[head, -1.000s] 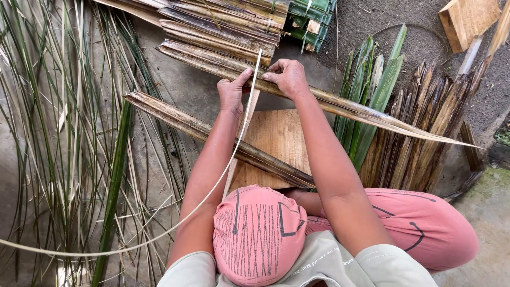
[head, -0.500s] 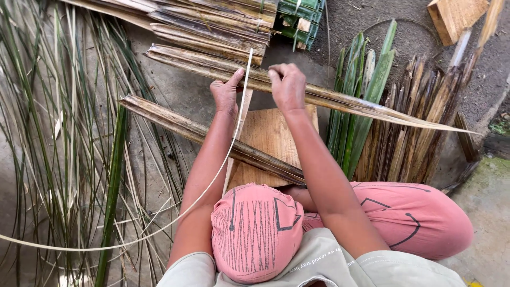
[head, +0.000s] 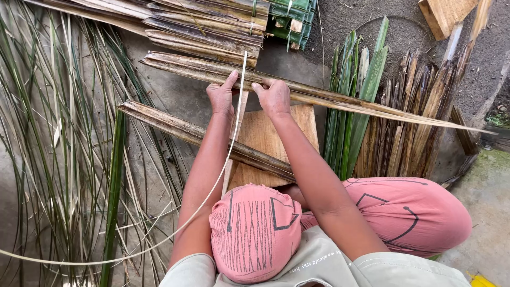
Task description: Weaving dried palm leaves together using thin fiber strips to create a mat or roofing section
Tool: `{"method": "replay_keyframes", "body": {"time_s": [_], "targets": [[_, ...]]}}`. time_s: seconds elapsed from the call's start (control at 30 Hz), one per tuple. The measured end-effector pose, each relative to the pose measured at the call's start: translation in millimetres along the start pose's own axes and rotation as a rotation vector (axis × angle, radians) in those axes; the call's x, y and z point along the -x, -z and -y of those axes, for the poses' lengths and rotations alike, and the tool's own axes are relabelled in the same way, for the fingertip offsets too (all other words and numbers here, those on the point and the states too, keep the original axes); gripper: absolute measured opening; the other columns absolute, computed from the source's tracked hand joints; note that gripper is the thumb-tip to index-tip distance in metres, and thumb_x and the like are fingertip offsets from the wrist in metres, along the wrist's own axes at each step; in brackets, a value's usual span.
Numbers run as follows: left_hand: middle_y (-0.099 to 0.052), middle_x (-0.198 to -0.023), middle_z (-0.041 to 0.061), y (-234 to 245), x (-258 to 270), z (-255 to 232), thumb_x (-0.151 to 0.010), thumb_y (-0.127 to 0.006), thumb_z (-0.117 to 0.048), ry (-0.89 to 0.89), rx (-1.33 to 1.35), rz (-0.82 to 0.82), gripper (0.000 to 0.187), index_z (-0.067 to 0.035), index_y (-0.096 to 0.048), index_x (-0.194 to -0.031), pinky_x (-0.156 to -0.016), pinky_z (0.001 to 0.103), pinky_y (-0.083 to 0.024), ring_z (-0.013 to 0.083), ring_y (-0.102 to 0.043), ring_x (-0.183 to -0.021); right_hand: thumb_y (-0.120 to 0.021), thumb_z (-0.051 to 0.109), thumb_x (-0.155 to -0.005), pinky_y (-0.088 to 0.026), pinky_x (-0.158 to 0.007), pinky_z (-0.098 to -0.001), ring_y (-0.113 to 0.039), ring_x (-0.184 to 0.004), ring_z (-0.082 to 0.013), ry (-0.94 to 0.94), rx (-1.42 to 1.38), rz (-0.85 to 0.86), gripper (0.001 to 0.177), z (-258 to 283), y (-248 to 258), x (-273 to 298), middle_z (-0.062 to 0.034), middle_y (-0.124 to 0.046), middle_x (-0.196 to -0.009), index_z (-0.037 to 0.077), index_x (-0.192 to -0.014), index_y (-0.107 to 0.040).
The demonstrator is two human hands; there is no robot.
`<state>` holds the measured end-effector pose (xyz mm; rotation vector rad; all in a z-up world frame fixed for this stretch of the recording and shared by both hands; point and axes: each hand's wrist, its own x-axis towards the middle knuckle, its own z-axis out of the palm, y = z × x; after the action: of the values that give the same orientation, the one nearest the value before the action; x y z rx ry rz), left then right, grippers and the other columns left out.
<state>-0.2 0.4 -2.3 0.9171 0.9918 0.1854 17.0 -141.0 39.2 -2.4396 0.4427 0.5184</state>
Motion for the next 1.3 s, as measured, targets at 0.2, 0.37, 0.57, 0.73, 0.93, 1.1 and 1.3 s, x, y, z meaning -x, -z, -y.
{"method": "replay_keyframes", "body": {"time_s": [0.2, 0.37, 0.57, 0.73, 0.93, 1.1, 1.3], "targets": [[-0.064, -0.066, 0.015, 5, -8, 10, -0.062, -0.103, -0.014, 0.013, -0.007, -0.005, 0.043, 0.002, -0.065, -0.072, -0.06, 0.038, -0.061, 0.0204, -0.07, -0.059, -0.083, 0.051, -0.074, -0.058, -0.094, -0.0458, -0.073, -0.107, -0.0329, -0.067, 0.004, -0.021, 0.058, 15, -2, 5, -0.0102, -0.079, -0.101, 0.011, -0.115, -0.076], [-0.066, -0.069, 0.016, 11, -20, 26, -0.062, -0.103, -0.015, 0.03, -0.011, -0.005, 0.044, 0.004, -0.067, -0.077, -0.062, 0.04, -0.062, 0.023, -0.072, -0.061, -0.083, 0.057, -0.071, -0.056, -0.099, -0.0458, -0.07, -0.113, -0.0347, -0.158, -0.039, 0.008, 0.066, 8, -15, -10, -0.0116, -0.078, -0.108, 0.01, -0.117, -0.075], [-0.069, -0.072, 0.017, 12, -34, 35, -0.064, -0.102, -0.014, 0.052, 0.01, -0.009, 0.041, 0.004, -0.069, -0.081, -0.065, 0.041, -0.063, 0.0243, -0.075, -0.066, -0.082, 0.06, -0.07, -0.058, -0.095, -0.046, -0.07, -0.11, -0.0348, -0.212, 0.008, 0.06, 0.053, 26, -24, -11, -0.0113, -0.078, -0.101, 0.018, -0.103, -0.08], [-0.07, -0.073, 0.018, 12, -35, 40, -0.064, -0.101, -0.014, 0.094, 0.028, -0.018, 0.041, 0.004, -0.068, -0.082, -0.065, 0.041, -0.064, 0.0271, -0.075, -0.066, -0.085, 0.062, -0.068, -0.058, -0.096, -0.0419, -0.071, -0.112, -0.0299, -0.258, -0.027, 0.074, 0.057, 8, -32, -28, -0.008, -0.079, -0.102, 0.02, -0.106, -0.079], [-0.071, -0.073, 0.015, 15, -40, 42, -0.065, -0.101, -0.016, 0.143, 0.008, -0.024, 0.039, 0.0, -0.07, -0.082, -0.063, 0.042, -0.064, 0.0248, -0.075, -0.064, -0.083, 0.058, -0.074, -0.059, -0.09, -0.0442, -0.072, -0.103, -0.0328, -0.112, -0.089, 0.065, 0.045, 4, -38, -27, -0.008, -0.078, -0.091, 0.019, -0.097, -0.081], [-0.071, -0.074, 0.015, 22, -50, 54, -0.064, -0.102, -0.019, 0.161, -0.023, -0.03, 0.043, 0.0, -0.069, -0.084, -0.063, 0.044, -0.063, 0.0253, -0.075, -0.064, -0.081, 0.046, -0.079, -0.051, -0.074, -0.0492, -0.072, -0.091, -0.0334, 0.043, -0.25, 0.051, 0.031, -5, -55, -33, -0.0127, -0.073, -0.079, 0.016, -0.085, -0.078], [-0.067, -0.056, 0.013, 27, -46, 20, -0.063, -0.1, -0.048, 0.109, -0.543, 0.002, 0.051, -0.005, -0.073, -0.072, -0.039, 0.039, -0.059, 0.0251, -0.068, -0.042, -0.084, 0.031, -0.082, -0.055, -0.077, -0.0311, -0.064, -0.08, -0.0107, -0.1, -0.689, 0.11, 0.018, 6, -58, -21, -0.0024, -0.074, -0.077, 0.016, -0.091, -0.081]]}}
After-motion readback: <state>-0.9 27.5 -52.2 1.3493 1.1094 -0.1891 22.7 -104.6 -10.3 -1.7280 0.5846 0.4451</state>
